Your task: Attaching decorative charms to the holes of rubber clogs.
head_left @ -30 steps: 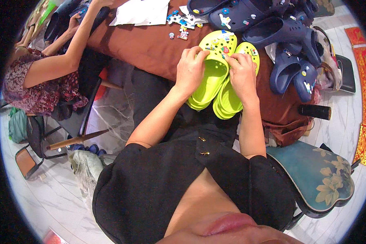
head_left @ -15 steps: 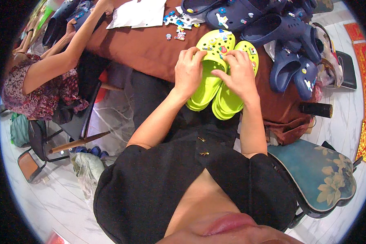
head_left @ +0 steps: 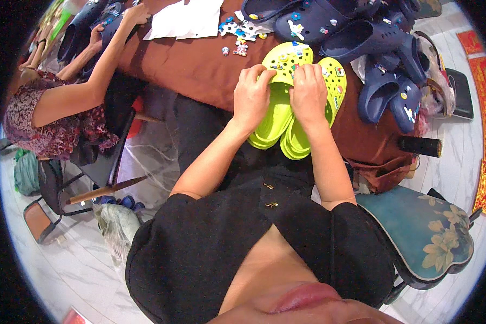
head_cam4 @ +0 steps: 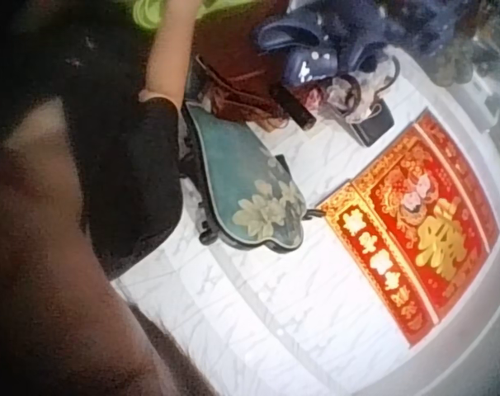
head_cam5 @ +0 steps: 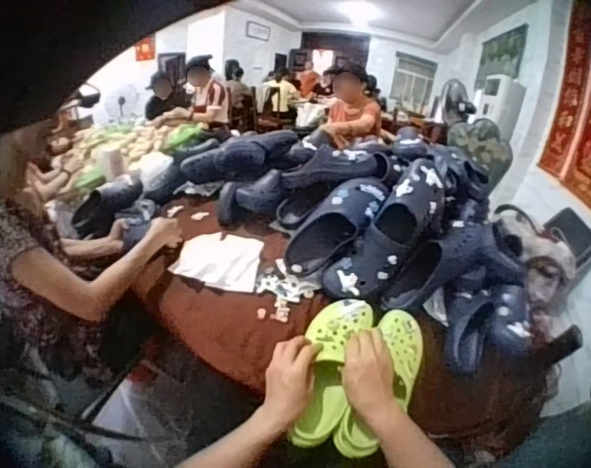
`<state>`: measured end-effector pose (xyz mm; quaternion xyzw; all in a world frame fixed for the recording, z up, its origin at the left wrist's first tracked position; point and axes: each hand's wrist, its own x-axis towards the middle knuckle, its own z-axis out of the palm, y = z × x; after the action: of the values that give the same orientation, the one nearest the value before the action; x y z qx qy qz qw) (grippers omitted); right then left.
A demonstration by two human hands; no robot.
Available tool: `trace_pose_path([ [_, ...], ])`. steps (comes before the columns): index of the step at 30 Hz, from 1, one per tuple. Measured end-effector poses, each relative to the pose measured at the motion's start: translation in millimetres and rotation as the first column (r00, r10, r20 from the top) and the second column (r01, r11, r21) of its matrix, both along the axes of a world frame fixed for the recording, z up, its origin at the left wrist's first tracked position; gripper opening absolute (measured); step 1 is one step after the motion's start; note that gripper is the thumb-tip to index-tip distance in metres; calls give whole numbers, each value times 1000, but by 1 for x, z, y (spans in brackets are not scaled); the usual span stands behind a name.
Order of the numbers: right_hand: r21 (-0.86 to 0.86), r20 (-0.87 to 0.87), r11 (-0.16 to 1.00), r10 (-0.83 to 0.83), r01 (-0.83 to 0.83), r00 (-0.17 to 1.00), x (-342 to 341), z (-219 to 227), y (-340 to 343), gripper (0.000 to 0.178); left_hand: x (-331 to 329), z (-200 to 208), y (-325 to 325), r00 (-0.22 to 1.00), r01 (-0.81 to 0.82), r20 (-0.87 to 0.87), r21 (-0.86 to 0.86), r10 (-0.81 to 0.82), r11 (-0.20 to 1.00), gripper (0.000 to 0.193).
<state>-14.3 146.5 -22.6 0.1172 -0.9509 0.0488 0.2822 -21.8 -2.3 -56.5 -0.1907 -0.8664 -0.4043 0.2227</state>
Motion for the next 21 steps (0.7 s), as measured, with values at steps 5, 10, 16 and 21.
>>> trace_pose_path([
  [5,1,26,998,65,-65,998,-1,4,4,10,0,0,0,1000,-8,7,-17,8,1000,37],
  [10,40,76,996,78,-81,994,0,6,6,12,0,0,0,1000,-9,-7,-28,9,1000,36],
  [16,-29,60,999,19,-17,998,6,6,3,15,-1,-2,-1,1000,-4,-1,-22,4,1000,38],
  [21,-222,75,973,72,-53,995,19,10,7,32,-1,-3,-1,999,-21,-51,-37,19,999,36],
])
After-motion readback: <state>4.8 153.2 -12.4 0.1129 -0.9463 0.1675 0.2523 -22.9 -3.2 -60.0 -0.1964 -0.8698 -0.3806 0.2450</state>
